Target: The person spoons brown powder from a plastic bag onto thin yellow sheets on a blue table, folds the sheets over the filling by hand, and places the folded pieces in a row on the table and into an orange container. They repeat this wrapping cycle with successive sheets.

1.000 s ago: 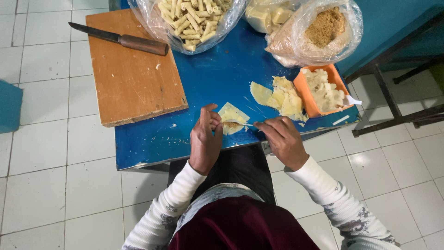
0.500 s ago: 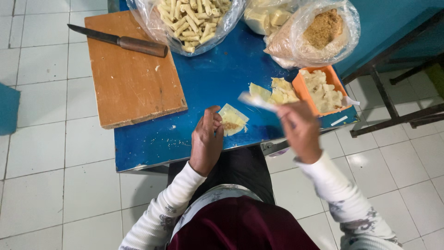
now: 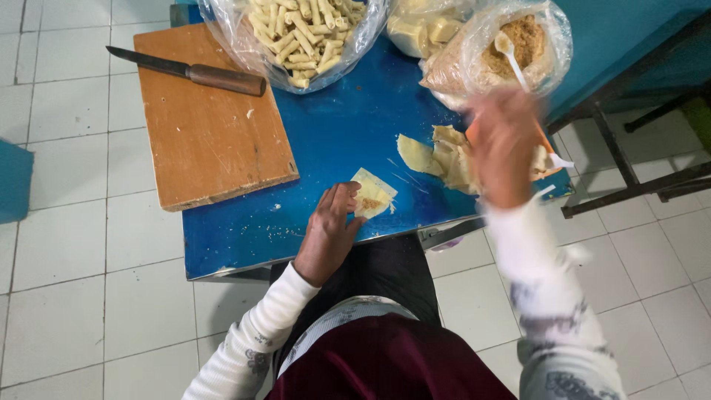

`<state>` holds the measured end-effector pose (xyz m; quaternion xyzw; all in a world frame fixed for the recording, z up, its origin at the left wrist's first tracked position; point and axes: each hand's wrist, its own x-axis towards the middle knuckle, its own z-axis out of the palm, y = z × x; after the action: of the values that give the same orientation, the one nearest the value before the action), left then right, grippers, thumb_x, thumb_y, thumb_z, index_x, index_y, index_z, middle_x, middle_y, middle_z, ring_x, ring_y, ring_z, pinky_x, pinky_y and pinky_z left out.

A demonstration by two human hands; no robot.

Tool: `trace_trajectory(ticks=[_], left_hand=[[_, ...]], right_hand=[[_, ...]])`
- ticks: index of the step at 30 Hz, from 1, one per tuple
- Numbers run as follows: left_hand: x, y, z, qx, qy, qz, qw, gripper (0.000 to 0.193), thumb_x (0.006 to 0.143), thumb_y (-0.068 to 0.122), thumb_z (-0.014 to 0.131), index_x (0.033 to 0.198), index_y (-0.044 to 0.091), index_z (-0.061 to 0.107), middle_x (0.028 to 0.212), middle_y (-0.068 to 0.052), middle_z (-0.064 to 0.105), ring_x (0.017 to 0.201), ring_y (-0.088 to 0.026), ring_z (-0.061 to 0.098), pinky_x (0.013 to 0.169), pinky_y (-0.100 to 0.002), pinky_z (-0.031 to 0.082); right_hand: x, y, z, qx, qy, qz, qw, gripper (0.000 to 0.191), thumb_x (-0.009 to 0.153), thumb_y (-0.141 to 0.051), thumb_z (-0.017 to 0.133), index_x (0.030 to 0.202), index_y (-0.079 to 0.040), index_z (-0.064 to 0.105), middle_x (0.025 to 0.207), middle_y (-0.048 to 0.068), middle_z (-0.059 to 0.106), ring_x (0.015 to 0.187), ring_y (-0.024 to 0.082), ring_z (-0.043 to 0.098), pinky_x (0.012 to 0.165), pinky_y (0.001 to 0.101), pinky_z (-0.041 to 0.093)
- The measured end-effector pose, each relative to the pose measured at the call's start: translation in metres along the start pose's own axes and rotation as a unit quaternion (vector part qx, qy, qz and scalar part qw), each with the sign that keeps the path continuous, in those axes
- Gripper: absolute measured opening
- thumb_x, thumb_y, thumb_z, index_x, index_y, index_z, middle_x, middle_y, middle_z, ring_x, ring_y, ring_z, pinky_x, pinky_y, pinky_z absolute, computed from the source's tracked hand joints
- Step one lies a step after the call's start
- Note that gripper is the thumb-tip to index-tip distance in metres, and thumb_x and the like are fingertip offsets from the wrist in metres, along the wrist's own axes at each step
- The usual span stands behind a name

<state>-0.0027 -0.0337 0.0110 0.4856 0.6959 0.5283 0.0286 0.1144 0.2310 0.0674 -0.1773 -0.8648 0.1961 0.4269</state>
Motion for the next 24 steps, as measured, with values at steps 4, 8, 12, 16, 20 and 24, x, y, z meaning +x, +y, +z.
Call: trace_trajectory(ticks=[4, 8, 12, 16, 20, 24], left_hand=[[0.0, 0.001, -0.002, 0.024, -0.006, 0.028, 0.999, 0.05, 0.081, -0.005, 0.073, 0.128, 0.0, 0.054, 0.113, -0.018, 0.063, 0.103, -0.036, 0.062, 0.089, -0.042, 0.053], [0.0, 0.007, -0.003, 0.065, -0.029, 0.067, 0.995, 0.055, 0.083, -0.005, 0.069, 0.136, 0.001, 0.056, 0.117, -0.016, 0.061, 0.108, -0.035, 0.058, 0.093, -0.043, 0.051], [0.005, 0.01, 0.004, 0.118, -0.05, 0.054, 0.99, 0.052, 0.083, 0.007, 0.075, 0.133, 0.003, 0.062, 0.113, -0.015, 0.054, 0.104, -0.034, 0.054, 0.088, -0.042, 0.051], [0.007, 0.007, 0.008, 0.144, -0.055, 0.053, 0.987, 0.047, 0.083, 0.011, 0.077, 0.128, 0.003, 0.064, 0.114, -0.014, 0.052, 0.103, -0.033, 0.053, 0.088, -0.042, 0.05], [0.007, 0.006, 0.011, 0.161, -0.06, 0.046, 0.984, 0.046, 0.084, 0.011, 0.076, 0.127, 0.003, 0.065, 0.114, -0.014, 0.053, 0.104, -0.033, 0.054, 0.087, -0.042, 0.051], [0.008, 0.009, 0.011, 0.163, -0.059, 0.039, 0.984, 0.046, 0.081, 0.012, 0.078, 0.124, 0.004, 0.065, 0.115, -0.014, 0.053, 0.103, -0.033, 0.054, 0.087, -0.042, 0.051]], right_hand=[[-0.066, -0.055, 0.02, -0.011, -0.192, -0.028, 0.981, 0.016, 0.089, -0.01, 0.075, 0.105, -0.008, 0.074, 0.1, 0.01, 0.069, 0.099, 0.031, 0.064, 0.086, 0.0416, 0.05], [-0.079, -0.069, 0.034, -0.034, -0.158, -0.048, 0.986, 0.017, 0.086, -0.011, 0.078, 0.101, -0.007, 0.072, 0.093, 0.01, 0.065, 0.095, 0.033, 0.061, 0.082, 0.0432, 0.049], [-0.081, -0.071, 0.039, -0.038, -0.149, -0.031, 0.988, 0.013, 0.089, -0.008, 0.077, 0.098, -0.004, 0.07, 0.093, 0.01, 0.066, 0.092, 0.031, 0.062, 0.079, 0.0416, 0.049], [-0.087, -0.071, 0.041, -0.007, -0.136, -0.009, 0.991, 0.012, 0.09, -0.007, 0.076, 0.098, -0.004, 0.068, 0.095, 0.011, 0.067, 0.089, 0.031, 0.066, 0.075, 0.0401, 0.051], [-0.088, -0.073, 0.041, 0.058, -0.127, 0.032, 0.99, 0.01, 0.092, -0.005, 0.074, 0.099, -0.003, 0.067, 0.096, 0.012, 0.07, 0.086, 0.029, 0.071, 0.073, 0.0363, 0.054], [-0.09, -0.078, 0.041, 0.086, -0.114, 0.071, 0.987, 0.009, 0.093, -0.004, 0.073, 0.098, -0.002, 0.066, 0.096, 0.011, 0.072, 0.085, 0.026, 0.074, 0.072, 0.0326, 0.055]])
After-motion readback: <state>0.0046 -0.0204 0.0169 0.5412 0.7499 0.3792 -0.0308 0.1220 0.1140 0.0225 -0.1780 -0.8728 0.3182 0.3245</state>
